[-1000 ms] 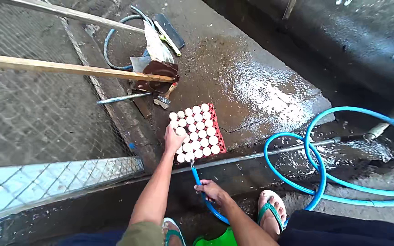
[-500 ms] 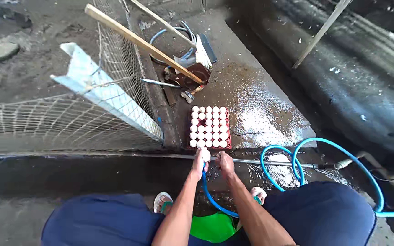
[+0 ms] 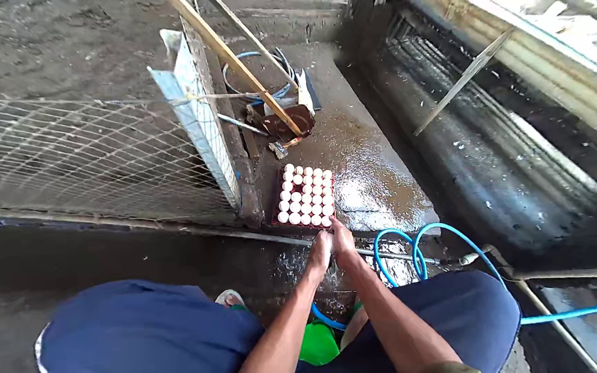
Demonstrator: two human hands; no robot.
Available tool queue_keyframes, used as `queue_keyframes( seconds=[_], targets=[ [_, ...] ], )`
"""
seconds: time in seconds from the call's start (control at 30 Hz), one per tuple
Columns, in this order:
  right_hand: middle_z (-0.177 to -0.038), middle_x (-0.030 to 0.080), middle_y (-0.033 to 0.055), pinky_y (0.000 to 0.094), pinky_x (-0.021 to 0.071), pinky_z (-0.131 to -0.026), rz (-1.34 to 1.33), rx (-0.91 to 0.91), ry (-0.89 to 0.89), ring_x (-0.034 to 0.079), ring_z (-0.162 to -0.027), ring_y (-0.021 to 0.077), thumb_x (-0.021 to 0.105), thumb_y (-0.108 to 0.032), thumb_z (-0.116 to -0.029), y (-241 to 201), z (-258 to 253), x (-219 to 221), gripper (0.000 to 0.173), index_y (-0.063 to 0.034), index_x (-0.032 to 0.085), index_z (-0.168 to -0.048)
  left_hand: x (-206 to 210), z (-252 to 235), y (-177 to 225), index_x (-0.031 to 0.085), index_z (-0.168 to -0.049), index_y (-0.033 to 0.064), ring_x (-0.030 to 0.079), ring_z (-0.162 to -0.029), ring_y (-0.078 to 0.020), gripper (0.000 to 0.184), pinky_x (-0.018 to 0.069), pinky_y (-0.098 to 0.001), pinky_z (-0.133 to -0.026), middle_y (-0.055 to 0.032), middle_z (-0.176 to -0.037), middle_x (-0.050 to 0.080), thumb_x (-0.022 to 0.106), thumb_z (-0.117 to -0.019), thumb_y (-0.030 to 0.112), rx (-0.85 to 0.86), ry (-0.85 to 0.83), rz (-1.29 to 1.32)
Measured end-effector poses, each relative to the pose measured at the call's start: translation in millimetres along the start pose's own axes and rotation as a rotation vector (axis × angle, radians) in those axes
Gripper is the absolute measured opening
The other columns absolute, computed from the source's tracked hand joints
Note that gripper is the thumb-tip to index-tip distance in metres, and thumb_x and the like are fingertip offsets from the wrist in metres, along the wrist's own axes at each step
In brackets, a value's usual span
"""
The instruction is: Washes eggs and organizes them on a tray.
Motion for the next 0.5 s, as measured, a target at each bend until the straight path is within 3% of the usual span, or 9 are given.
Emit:
queue_keyframes(
  seconds=[0.07,0.13,0.2,0.27,0.3,0.33,0.37,0.4,0.5],
  targets=[
    [-0.154,0.046,0.0225,0.0509,0.0348,-0.117,0.034,-0.067,-0.028,0.044,-0.144,0.0324,0.025,-0.023,-0.1109,-11,14,5,0.050,-0.0018,0.047,-0.151,-3,5,19,0.050,-0.140,-0.0096,0.053,-0.131,-0.0357,0.050,0.0391,-0.0503,-0.112,-0.0295,-0.139,0.055,0.021,-0.1125,0.020,-0.040,0.021,-0.065],
    [-0.163,0.029,0.0278,0.0496,0.0248,-0.125,0.145,-0.232,-0.084,0.027,-0.153,0.0377,0.027,-0.016,-0.1073,-21,28,9,0.051,0.0018,0.047,-0.150,-3,9,33,0.039,-0.148,-0.0115,0.040,-0.144,-0.0308,0.043,0.0289,-0.0401,-0.120,-0.0272,-0.154,0.041,0.027,-0.1117,0.008,-0.085,-0.083,-0.023],
    [-0.160,0.037,0.0244,0.0494,0.0322,-0.121,0.132,-0.180,-0.051,0.036,-0.149,0.0339,0.033,-0.016,-0.1069,-12,14,0,0.048,0.0002,0.050,-0.149,1,1,5,0.041,-0.141,-0.0189,0.049,-0.134,-0.0405,0.049,0.0420,-0.0426,-0.112,-0.0391,-0.142,0.046,0.026,-0.1119,0.018,0.295,-0.136,-0.016],
    [-0.151,0.049,0.0216,0.0506,0.0401,-0.112,0.100,-0.026,-0.002,0.048,-0.138,0.0308,0.032,-0.018,-0.1090,-10,1,-9,0.047,-0.0018,0.044,-0.151,7,3,8,0.042,-0.145,-0.0101,0.047,-0.137,-0.0356,0.054,0.0372,-0.0470,-0.115,-0.0315,-0.146,0.046,0.022,-0.1133,0.028,0.142,-0.105,-0.001],
    [-0.151,0.049,0.0230,0.0508,0.0387,-0.114,0.150,-0.051,-0.005,0.048,-0.140,0.0320,0.031,-0.018,-0.1101,-16,8,-8,0.047,-0.0001,0.044,-0.151,6,3,11,0.046,-0.141,-0.0128,0.052,-0.131,-0.0381,0.052,0.0409,-0.0484,-0.111,-0.0338,-0.140,0.051,0.023,-0.1132,0.025,0.167,-0.023,-0.013],
    [-0.156,0.044,0.0240,0.0490,0.0340,-0.119,0.189,-0.140,-0.026,0.042,-0.146,0.0327,0.027,-0.017,-0.1100,-23,21,-4,0.048,0.0015,0.043,-0.152,5,4,15,0.046,-0.139,-0.0161,0.055,-0.126,-0.0402,0.049,0.0445,-0.0476,-0.107,-0.0368,-0.136,0.052,0.026,-0.1123,0.019,0.200,0.026,-0.021],
    [-0.162,0.033,0.0271,0.0488,0.0250,-0.125,0.220,-0.254,-0.063,0.030,-0.153,0.0363,0.027,-0.015,-0.1081,-27,31,1,0.050,0.0042,0.042,-0.152,4,13,27,0.038,-0.147,-0.0141,0.048,-0.136,-0.0381,0.046,0.0364,-0.0451,-0.114,-0.0346,-0.148,0.044,0.026,-0.1127,0.014,0.063,-0.029,0.014],
    [-0.163,0.028,0.0290,0.0492,0.0212,-0.126,0.243,-0.337,-0.065,0.025,-0.154,0.0388,0.026,-0.013,-0.1055,-27,33,2,0.052,0.0055,0.044,-0.151,4,19,33,0.035,-0.151,-0.0096,0.043,-0.141,-0.0329,0.045,0.0317,-0.0422,-0.117,-0.0291,-0.154,0.040,0.026,-0.1126,0.012,-0.070,-0.077,0.053],
    [-0.162,0.035,0.0217,0.0471,0.0314,-0.121,0.153,-0.157,-0.015,0.036,-0.149,0.0305,0.026,-0.013,-0.1082,-19,8,-14,0.050,-0.0008,0.040,-0.155,11,11,15,0.050,-0.142,-0.0042,0.056,-0.124,-0.0287,0.052,0.0447,-0.0458,-0.105,-0.0243,-0.137,0.056,0.022,-0.1131,0.028,-0.018,-0.097,0.011]
  ],
)
Point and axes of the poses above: each hand's wrist, its own z-axis away from the middle knuckle, its own x-axis out of the palm, y = z × x, the point moved 7 cm from there along -z, towards the middle knuckle
